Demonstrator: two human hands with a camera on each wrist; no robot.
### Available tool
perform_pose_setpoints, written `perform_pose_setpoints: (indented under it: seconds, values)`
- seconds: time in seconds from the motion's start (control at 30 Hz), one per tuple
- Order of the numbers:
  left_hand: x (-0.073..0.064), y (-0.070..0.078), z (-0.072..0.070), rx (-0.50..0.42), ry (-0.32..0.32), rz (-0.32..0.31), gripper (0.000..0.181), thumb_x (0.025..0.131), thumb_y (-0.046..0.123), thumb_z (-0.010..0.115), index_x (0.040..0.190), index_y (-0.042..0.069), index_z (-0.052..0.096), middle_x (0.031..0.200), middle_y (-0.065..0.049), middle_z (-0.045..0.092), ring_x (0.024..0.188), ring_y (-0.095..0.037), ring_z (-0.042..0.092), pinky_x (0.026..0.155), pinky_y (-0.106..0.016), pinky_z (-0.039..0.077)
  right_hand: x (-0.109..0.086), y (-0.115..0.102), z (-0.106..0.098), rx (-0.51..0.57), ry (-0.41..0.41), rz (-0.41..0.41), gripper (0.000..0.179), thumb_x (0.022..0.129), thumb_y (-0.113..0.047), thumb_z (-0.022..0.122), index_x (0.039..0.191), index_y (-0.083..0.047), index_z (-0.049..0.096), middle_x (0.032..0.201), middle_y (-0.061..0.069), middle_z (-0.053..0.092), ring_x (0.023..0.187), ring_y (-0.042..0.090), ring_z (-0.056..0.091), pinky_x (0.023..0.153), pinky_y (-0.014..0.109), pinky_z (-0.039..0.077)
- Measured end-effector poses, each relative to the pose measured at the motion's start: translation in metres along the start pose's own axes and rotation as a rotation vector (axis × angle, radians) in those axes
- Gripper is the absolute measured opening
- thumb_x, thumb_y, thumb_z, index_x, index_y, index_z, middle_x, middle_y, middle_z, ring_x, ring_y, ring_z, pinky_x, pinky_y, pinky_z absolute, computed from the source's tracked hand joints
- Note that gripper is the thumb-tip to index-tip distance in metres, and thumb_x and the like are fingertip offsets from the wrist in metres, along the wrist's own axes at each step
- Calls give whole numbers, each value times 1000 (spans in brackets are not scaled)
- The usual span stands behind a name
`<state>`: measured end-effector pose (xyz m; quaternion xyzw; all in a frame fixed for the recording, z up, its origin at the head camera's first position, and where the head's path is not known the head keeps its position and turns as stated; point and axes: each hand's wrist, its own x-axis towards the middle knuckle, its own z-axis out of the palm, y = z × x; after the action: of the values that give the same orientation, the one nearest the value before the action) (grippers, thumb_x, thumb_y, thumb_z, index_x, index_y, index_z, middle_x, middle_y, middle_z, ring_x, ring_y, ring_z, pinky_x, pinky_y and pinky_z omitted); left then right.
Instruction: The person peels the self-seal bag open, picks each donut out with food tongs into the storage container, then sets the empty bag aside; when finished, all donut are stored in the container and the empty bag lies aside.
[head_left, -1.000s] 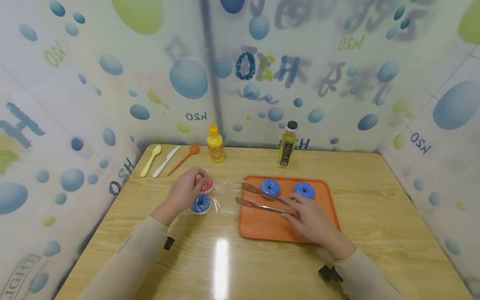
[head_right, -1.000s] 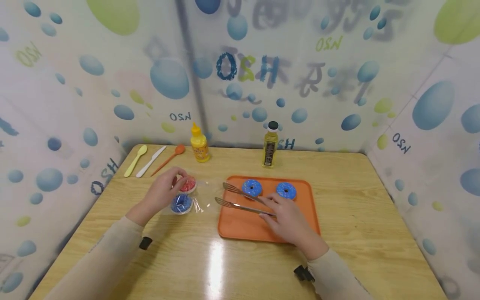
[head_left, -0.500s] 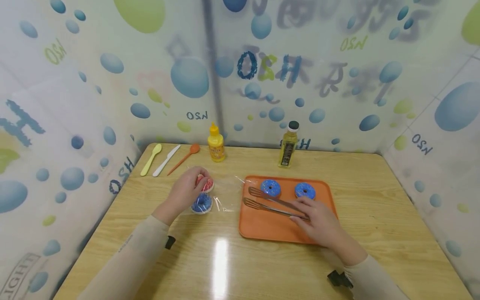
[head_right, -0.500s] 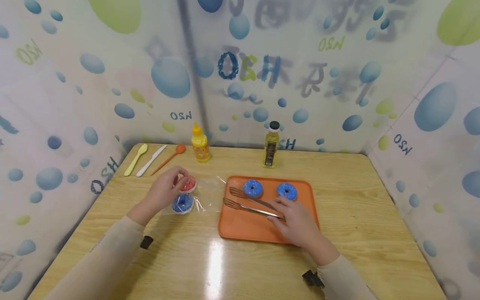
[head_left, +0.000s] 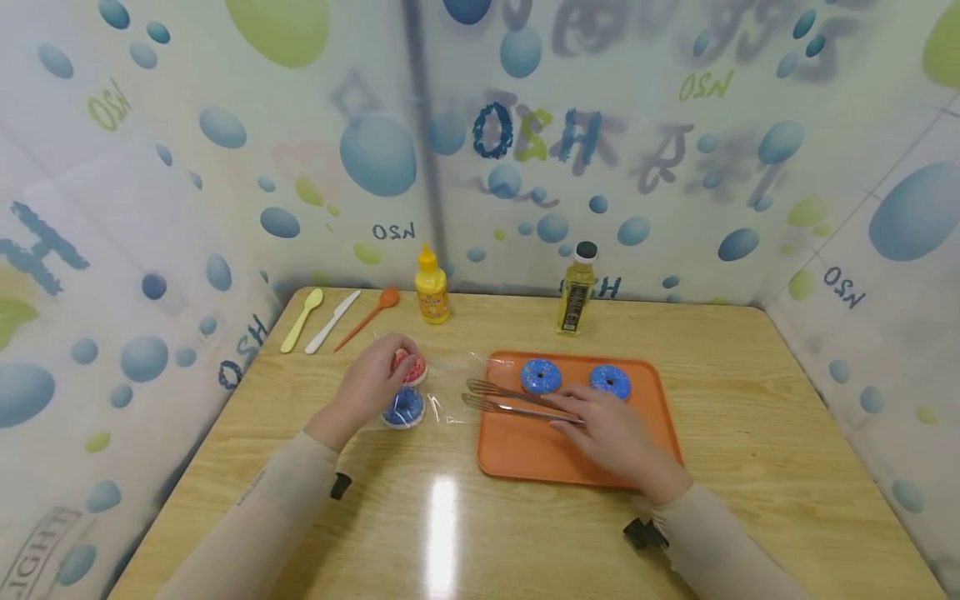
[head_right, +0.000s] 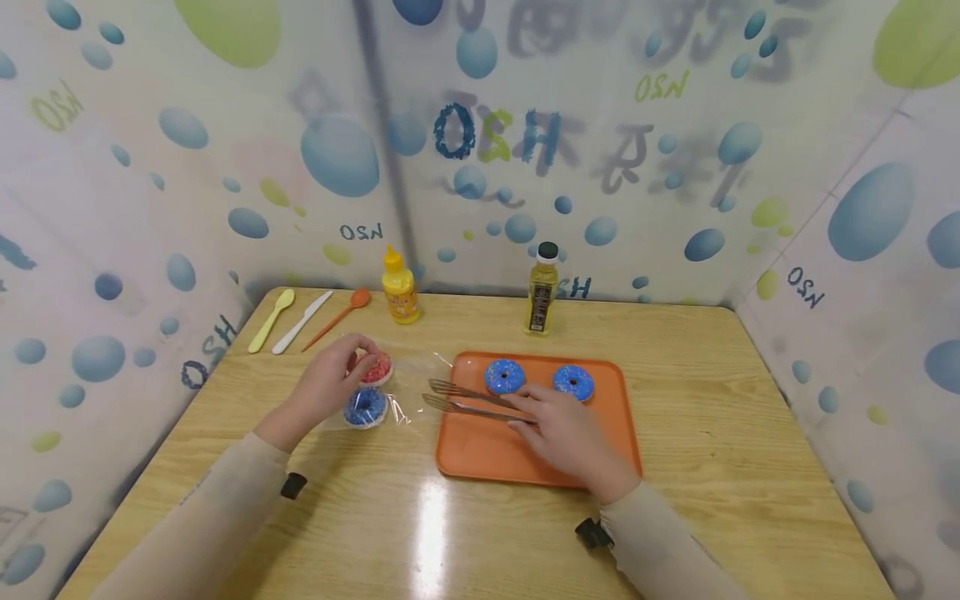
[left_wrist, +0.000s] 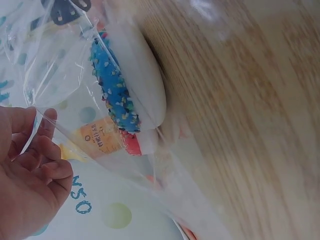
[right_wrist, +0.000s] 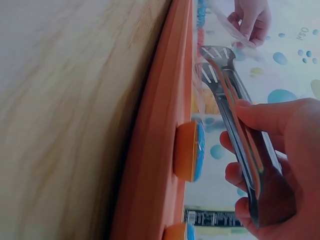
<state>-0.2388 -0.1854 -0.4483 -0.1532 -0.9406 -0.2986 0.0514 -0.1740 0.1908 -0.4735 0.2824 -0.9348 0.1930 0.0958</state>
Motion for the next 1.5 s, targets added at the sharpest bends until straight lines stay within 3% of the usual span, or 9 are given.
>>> perform_pose_setpoints:
  seconds: [0.3,0.4,0.57,0.83,1.03,1.27,1.37,1.5]
  values:
    - [0,0,1,8,6,6,11,106,23,59,109,13,64,103,-5,64,81,-20,52,73,-36,45,23,-8,13,59,-58,-50,39,96,-30,76,133,-24,70,122,-3,69,96,13,67,77,35,54]
    - [0,0,1,12,2,5,12,106,23,59,110,12,64,102,-5,64,78,-20,51,71,-36,44,30,-9,17,64,-83,-68,39,96,-31,75,135,-24,69,121,-4,68,86,10,62,70,30,50]
    - [-1,0,1,12,3,7,12,106,23,59,109,13,64,100,-4,64,77,-19,51,70,-36,44,42,-8,25,90,-121,-94,38,97,-33,73,134,-23,69,118,-6,64,80,7,55,69,27,47]
    - [-2,2,0,14,5,11,11,106,23,60,109,13,64,98,-4,63,76,-19,51,69,-35,44,52,-12,32,110,-151,-138,44,98,-36,72,141,-30,63,124,-7,65,91,9,61,77,31,51]
    - [-4,3,1,19,2,20,8,105,18,61,109,12,63,98,-5,62,74,-18,50,66,-34,44,58,-19,33,114,-194,-135,54,98,-38,72,148,-26,57,130,-7,64,105,15,64,87,36,55]
    - [-3,4,2,39,-9,18,9,105,19,61,111,12,63,103,-5,65,79,-19,53,70,-36,45,64,-24,39,101,-208,-133,50,100,-42,67,148,-33,57,135,-10,62,110,14,64,91,37,54]
    - [-3,3,2,40,-12,19,10,105,19,60,111,12,63,106,-6,66,81,-19,53,72,-37,45,64,-26,41,77,-189,-153,49,100,-39,68,148,-30,58,135,-7,63,106,14,64,88,36,54]
    - [-4,1,2,38,-9,29,11,105,19,60,112,11,63,105,-6,66,78,-18,51,69,-36,44,61,-29,42,54,-150,-181,47,100,-36,69,145,-28,60,129,-6,65,88,8,60,78,31,50]
